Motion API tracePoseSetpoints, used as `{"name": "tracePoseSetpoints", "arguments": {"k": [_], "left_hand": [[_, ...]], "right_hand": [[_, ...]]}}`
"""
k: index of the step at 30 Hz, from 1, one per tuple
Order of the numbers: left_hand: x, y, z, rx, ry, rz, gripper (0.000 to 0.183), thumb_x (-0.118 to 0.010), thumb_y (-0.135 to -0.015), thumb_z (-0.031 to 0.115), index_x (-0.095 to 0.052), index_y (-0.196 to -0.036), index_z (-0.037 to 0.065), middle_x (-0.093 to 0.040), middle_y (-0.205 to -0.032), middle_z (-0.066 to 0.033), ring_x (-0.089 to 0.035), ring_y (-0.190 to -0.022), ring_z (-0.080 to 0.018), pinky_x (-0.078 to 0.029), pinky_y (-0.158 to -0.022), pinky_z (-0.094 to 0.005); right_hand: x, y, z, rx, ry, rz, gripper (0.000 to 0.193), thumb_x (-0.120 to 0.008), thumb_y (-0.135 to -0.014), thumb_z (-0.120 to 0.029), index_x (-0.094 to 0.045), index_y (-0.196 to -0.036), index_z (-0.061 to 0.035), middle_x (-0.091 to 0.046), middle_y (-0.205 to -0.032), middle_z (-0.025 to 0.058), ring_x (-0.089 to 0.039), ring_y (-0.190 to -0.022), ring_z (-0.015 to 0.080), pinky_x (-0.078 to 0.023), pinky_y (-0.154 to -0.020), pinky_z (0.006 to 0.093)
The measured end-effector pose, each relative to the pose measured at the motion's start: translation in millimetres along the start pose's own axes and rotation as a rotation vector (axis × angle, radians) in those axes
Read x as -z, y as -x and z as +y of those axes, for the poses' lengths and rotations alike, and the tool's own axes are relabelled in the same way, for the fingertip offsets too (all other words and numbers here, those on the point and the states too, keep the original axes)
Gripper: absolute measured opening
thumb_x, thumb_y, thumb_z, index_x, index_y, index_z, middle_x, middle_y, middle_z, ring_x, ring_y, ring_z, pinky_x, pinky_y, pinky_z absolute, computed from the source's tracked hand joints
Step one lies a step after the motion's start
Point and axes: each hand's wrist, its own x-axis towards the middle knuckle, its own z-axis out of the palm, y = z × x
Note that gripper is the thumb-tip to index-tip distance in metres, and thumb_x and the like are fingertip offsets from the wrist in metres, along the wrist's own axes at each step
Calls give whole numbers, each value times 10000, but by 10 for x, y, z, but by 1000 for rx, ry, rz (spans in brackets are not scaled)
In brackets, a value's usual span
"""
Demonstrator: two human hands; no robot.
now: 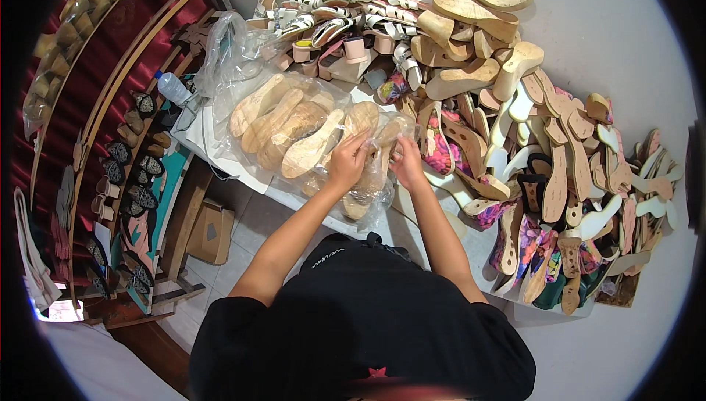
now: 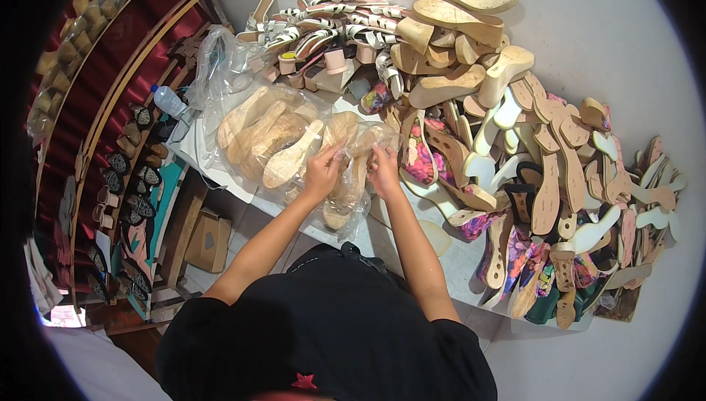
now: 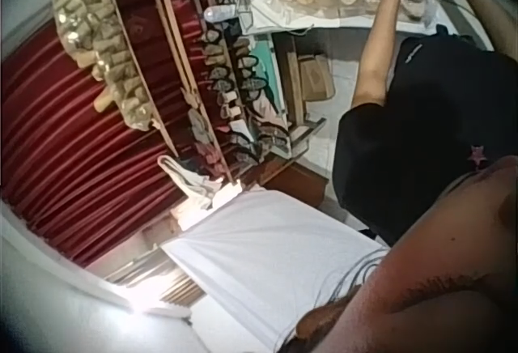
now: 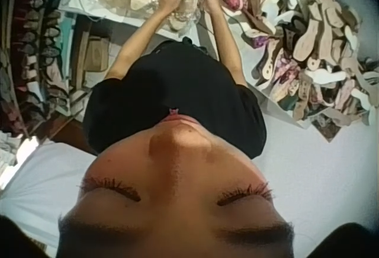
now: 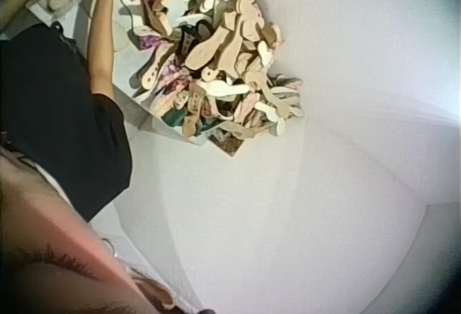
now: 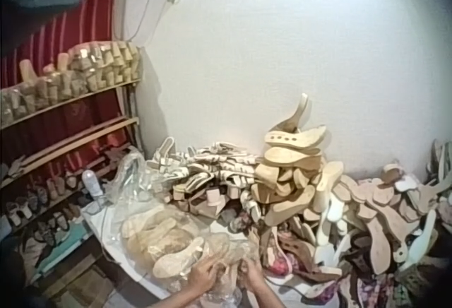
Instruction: Organizing and bagging wooden shoe lasts for storage or production.
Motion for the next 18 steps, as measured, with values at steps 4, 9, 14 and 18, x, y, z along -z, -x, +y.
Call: {"name": "tracePoseSetpoints", "arguments": {"k": [4,9,14,18], "left_hand": [[-13,-82,130,-30,72,40,264,-506,-857,134,-591,-1051,-23,-565,-1117,-178,-511,-1085,-318,-389,-920,-350],[-2,-101,137,-12,137,38,278,-485,-876,165,-596,-1041,-30,-554,-1142,-173,-484,-1122,-322,-373,-933,-348],[-85,-130,179,-62,109,-8,288,-477,-877,179,-600,-1046,-20,-551,-1148,-167,-452,-1155,-322,-350,-955,-353],[-136,-76,108,-141,-2,-86,319,-456,-874,187,-571,-1099,-8,-518,-1202,-147,-397,-1202,-321,-298,-993,-405]], "right_hand": [[-135,-104,90,104,19,75,688,-598,-805,-182,-150,-1314,-64,-424,-1176,132,-459,-1045,245,-419,-851,422],[-286,6,117,174,130,-43,746,-573,-822,-113,-61,-1353,-3,-369,-1257,194,-477,-1066,260,-399,-900,327],[-3,-385,444,335,188,-13,683,-557,-831,-149,-141,-1355,-9,-375,-1264,203,-445,-1107,272,-361,-930,335],[-180,-183,381,235,921,354,713,-560,-830,-180,-118,-1367,-25,-397,-1258,203,-438,-1121,266,-353,-939,334]]}}
